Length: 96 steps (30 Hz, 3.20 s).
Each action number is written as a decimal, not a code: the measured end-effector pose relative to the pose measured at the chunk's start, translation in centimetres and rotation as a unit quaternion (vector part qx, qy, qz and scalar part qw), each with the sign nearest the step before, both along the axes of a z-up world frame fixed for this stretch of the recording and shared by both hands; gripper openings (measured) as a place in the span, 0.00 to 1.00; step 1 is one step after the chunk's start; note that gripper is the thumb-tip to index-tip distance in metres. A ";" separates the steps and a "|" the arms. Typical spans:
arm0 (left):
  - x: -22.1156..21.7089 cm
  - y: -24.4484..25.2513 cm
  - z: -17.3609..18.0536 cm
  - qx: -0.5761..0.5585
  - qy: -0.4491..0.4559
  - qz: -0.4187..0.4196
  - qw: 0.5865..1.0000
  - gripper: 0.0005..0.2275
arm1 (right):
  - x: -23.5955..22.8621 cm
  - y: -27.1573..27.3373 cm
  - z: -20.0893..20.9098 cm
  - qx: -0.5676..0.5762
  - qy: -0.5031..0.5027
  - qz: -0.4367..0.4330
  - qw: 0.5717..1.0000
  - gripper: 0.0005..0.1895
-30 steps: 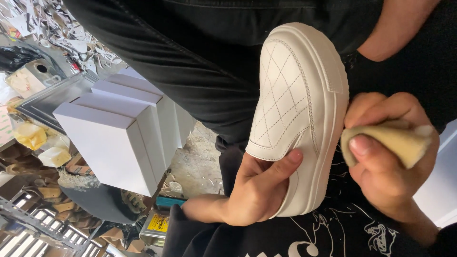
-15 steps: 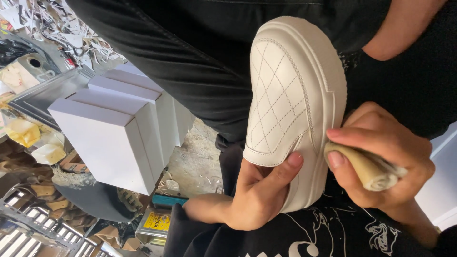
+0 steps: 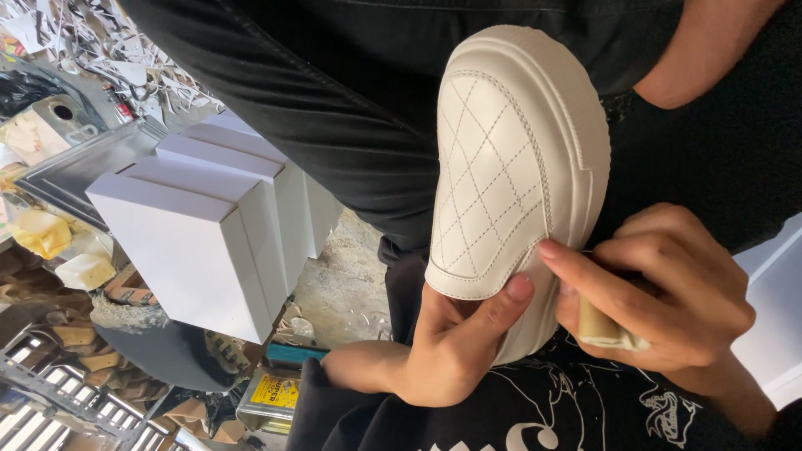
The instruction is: The person sits cross-legged on the floor and uses a small cloth to wipe the exterior of a white slip-on shoe. They rub the upper, sides, and sole repeatedly, turning the shoe to access different areas.
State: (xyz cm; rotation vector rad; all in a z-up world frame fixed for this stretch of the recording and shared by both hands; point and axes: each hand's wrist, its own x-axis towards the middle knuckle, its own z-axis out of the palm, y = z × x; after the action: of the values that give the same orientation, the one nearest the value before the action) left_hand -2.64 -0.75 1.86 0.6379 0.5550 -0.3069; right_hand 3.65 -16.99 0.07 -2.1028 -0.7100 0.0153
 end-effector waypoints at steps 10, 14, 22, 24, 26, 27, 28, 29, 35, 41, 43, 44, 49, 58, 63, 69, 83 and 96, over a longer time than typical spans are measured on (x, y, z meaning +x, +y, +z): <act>0.5 0.7 0.7 0.094 -0.030 -0.062 0.993 0.22 | 3.2 -2.5 0.4 -0.083 -0.101 0.153 0.980 0.13; 1.0 0.9 0.9 0.079 -0.042 -0.076 0.993 0.21 | 4.2 -3.0 0.1 -0.078 -0.142 0.203 0.966 0.12; 0.8 0.8 0.9 0.092 -0.024 -0.087 0.992 0.21 | 5.4 -2.1 -2.1 0.010 -0.184 0.192 0.964 0.15; 0.8 0.8 0.9 0.086 -0.009 -0.084 0.993 0.21 | 5.4 -2.0 -2.6 0.038 -0.190 0.182 0.964 0.16; 0.8 0.9 0.9 0.080 0.005 -0.089 0.993 0.22 | 5.2 -2.0 -2.9 0.053 -0.176 0.174 0.967 0.15; 0.9 0.8 0.9 0.080 0.005 -0.089 0.993 0.22 | 5.1 -2.0 -3.0 0.054 -0.175 0.174 0.967 0.15; 0.9 0.8 1.0 0.075 0.005 -0.087 0.993 0.22 | 5.0 -1.9 -3.0 0.056 -0.175 0.169 0.968 0.14; 0.9 0.8 1.0 0.070 0.004 -0.084 0.994 0.23 | 4.9 -1.9 -3.1 0.058 -0.173 0.163 0.969 0.13; 1.0 0.9 1.1 0.050 -0.012 -0.086 0.995 0.22 | 4.8 -2.2 -3.8 0.076 -0.198 0.170 0.962 0.13; 1.1 0.9 1.3 0.025 0.003 -0.079 0.997 0.22 | 4.9 -2.6 -3.6 0.059 -0.205 0.191 0.958 0.13; 0.9 0.9 1.3 0.021 0.009 -0.075 0.997 0.23 | 5.1 -2.5 -3.6 0.062 -0.208 0.197 0.956 0.13; 0.9 0.8 1.3 0.016 0.016 -0.071 0.997 0.23 | 5.2 -2.5 -3.5 0.064 -0.212 0.202 0.954 0.14; 0.6 0.8 0.9 0.004 0.028 -0.070 0.997 0.23 | 4.9 -3.0 -3.8 0.060 -0.212 0.203 0.954 0.12; 0.8 0.8 0.9 -0.017 0.040 -0.046 0.998 0.23 | 4.8 -3.0 -4.5 0.088 -0.205 0.191 0.956 0.10; 0.6 0.8 0.5 -0.032 0.036 -0.030 0.998 0.23 | 2.7 -3.6 -4.0 0.061 -0.146 0.198 0.967 0.04; 1.2 0.4 -0.8 0.093 -0.031 -0.091 0.991 0.17 | -0.1 -1.2 -5.1 0.058 -0.096 0.003 0.994 0.08; 1.6 0.7 -4.4 -0.017 0.092 -0.007 0.996 0.24 | 3.8 -0.9 -1.0 0.049 0.195 0.005 0.980 0.13; 4.0 2.1 -5.8 0.011 0.121 0.036 0.992 0.20 | 3.6 1.2 -9.5 0.092 -0.017 0.022 0.995 0.08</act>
State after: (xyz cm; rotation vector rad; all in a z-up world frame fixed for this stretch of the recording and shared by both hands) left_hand 1.33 1.37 -3.91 0.6033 0.8124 -0.3129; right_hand 7.25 -15.81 -9.42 -1.9143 -0.7498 -0.0602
